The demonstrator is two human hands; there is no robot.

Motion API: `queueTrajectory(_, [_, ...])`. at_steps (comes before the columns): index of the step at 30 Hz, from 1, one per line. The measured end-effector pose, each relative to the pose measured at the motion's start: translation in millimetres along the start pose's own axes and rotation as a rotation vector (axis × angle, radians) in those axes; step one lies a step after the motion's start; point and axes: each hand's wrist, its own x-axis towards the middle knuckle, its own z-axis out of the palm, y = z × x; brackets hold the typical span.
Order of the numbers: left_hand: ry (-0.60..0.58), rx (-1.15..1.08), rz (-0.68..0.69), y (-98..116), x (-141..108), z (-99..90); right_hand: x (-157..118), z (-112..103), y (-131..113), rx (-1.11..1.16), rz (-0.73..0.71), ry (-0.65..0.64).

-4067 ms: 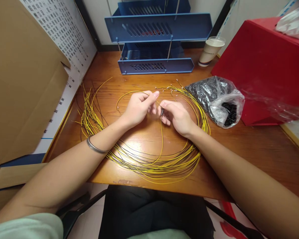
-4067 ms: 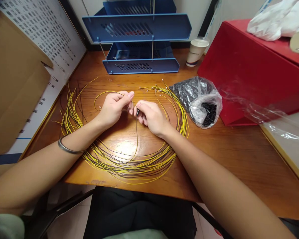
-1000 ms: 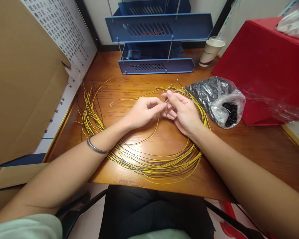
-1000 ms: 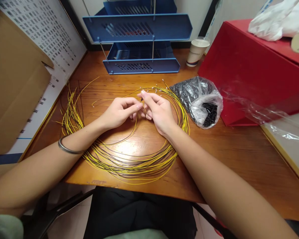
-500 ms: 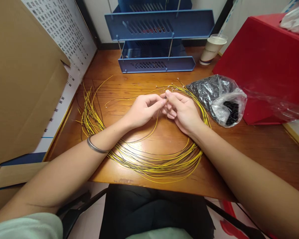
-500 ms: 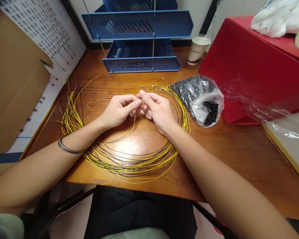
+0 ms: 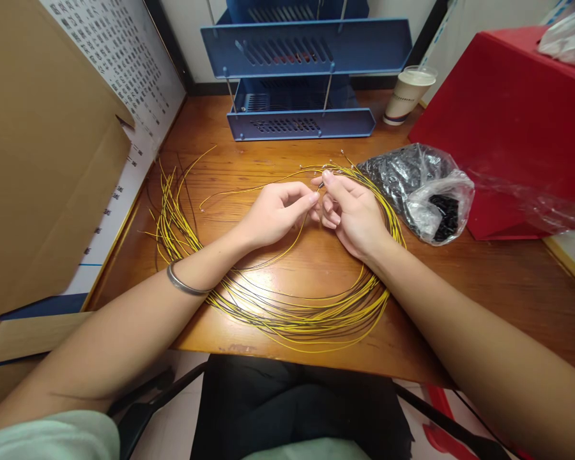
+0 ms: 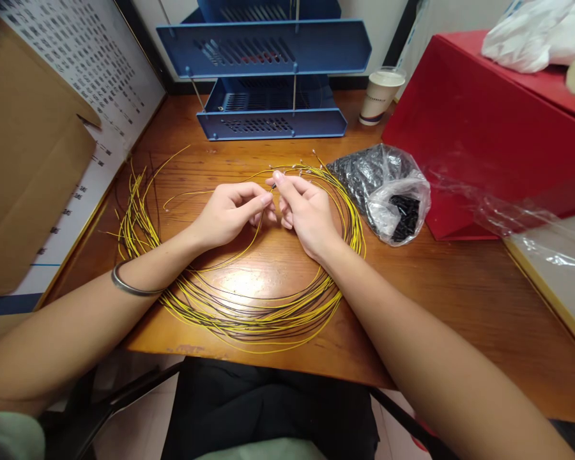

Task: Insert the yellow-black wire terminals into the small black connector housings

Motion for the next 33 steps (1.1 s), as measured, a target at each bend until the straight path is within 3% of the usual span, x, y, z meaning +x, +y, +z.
queueTrajectory(11, [0.007, 0.03, -0.016, 1.5, -0.1, 0.0, 0.8, 0.3, 3.6, -0.013, -0.023, -0.049])
queueTrajectory(33, [-0.048, 0.042, -0.041, 3.8, -0.2, 0.0, -0.4, 1.9, -0.9, -0.028, 0.012, -0.015])
